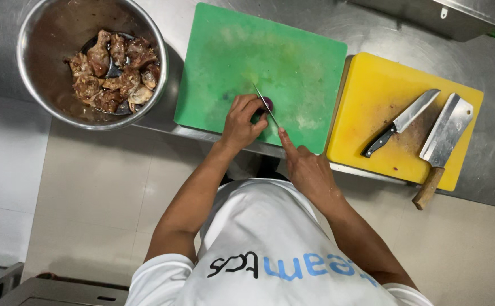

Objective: The person seasons raw chicken pieces in a metal bowl with sauces and spices, then mixes them by hand. They wash their hands, place a pan on a gas stove, and ignite the burner. Finally, they slice a red onion on a cutting board.

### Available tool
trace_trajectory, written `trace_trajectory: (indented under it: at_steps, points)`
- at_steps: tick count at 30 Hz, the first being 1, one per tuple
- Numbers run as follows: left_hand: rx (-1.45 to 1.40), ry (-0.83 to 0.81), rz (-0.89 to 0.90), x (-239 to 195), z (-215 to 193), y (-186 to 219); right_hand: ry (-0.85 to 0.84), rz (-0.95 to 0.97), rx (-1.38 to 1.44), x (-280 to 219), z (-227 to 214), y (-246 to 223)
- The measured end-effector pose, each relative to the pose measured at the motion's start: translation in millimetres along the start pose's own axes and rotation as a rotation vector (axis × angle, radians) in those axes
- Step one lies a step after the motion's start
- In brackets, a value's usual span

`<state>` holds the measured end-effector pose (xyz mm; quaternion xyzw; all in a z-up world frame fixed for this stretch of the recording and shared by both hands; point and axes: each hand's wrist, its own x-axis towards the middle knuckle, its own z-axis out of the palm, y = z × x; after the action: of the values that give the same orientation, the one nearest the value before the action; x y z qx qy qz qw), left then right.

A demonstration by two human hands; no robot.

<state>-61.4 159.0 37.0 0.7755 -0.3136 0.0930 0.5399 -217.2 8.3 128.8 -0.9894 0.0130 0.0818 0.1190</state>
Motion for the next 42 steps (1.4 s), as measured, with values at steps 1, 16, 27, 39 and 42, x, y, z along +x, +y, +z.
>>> trace_trajectory:
  at_steps: [1, 16, 27, 39, 42]
  points:
    - [-0.011, -0.003, -0.007, -0.7, -0.5, 0.4, -0.012, 0.013, 0.013, 2.6, 3.0, 0.6]
    - [0.05, 0.003, 0.089, -1.0, 2.9, -9.0, -0.073, 0.075, 0.124, 37.7, 26.6, 2.6]
    - [0.198, -0.309, 0.039, 27.4, -4.1, -4.7, -0.183, 0.342, 0.85, 25.3, 13.2, 32.8]
    - [0.236, -0.349, 0.003, 34.5, -10.3, 16.6, -0.208, 0.238, 0.435, 18.5, -12.7, 19.1]
    - [0.277, -0.457, 0.006, 36.5, -7.8, 17.3, -0.184, 0.201, 0.378, 9.8, -16.7, 16.8]
